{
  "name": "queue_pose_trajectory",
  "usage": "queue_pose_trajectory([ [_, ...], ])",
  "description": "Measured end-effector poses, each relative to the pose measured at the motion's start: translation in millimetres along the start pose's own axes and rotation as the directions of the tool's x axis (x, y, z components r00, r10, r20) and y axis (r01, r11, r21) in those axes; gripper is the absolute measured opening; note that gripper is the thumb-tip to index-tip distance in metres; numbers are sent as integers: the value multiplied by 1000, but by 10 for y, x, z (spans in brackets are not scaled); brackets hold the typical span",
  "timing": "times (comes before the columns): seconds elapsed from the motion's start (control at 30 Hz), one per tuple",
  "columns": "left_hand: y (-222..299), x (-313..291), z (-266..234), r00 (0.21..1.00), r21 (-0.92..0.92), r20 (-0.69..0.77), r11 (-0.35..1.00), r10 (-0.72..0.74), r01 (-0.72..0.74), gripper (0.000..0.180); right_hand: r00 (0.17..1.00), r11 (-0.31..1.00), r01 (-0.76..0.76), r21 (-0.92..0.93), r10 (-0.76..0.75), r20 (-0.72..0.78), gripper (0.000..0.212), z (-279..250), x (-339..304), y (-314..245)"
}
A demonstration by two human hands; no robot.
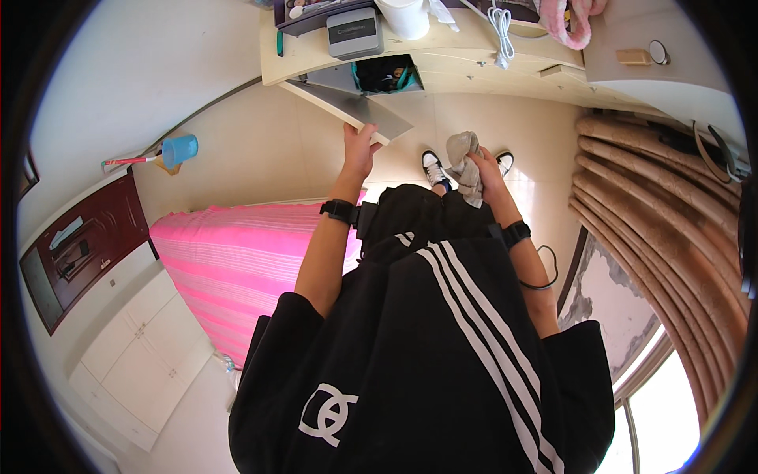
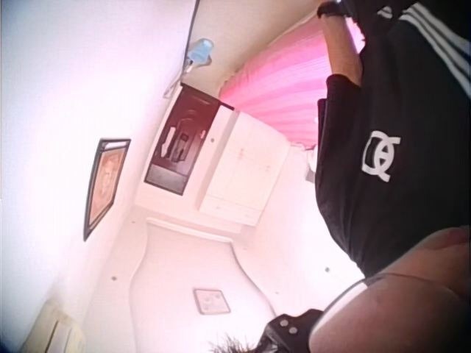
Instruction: Clean items from a messy desk or cabinet using a cloth.
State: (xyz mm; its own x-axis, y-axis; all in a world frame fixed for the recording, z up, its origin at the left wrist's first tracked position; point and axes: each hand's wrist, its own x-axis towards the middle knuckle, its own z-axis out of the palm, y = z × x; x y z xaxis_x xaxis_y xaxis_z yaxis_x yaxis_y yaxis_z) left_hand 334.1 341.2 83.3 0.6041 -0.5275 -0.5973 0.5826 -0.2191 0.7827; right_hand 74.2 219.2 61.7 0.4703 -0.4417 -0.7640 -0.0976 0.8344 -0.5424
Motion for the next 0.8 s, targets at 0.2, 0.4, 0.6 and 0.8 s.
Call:
queue_pose_trajectory([
  [0.2,16,-3,62,1000,-23,-16,1000,-14,14,53,999,1000,-28,-10,27,-35,31,29,-42,-4],
  [0.4,52,-26,239,998,-161,7,985,67,-65,44,998,996,-39,77,43,-54,31,-100,-37,43],
  [0.6,38,51,284,998,-170,-27,983,65,-68,46,996,997,-22,78,29,-82,31,-121,-72,24],
  [0.8,37,28,221,996,-119,-47,990,71,-76,47,997,993,-38,112,46,-66,30,-146,-106,25],
])
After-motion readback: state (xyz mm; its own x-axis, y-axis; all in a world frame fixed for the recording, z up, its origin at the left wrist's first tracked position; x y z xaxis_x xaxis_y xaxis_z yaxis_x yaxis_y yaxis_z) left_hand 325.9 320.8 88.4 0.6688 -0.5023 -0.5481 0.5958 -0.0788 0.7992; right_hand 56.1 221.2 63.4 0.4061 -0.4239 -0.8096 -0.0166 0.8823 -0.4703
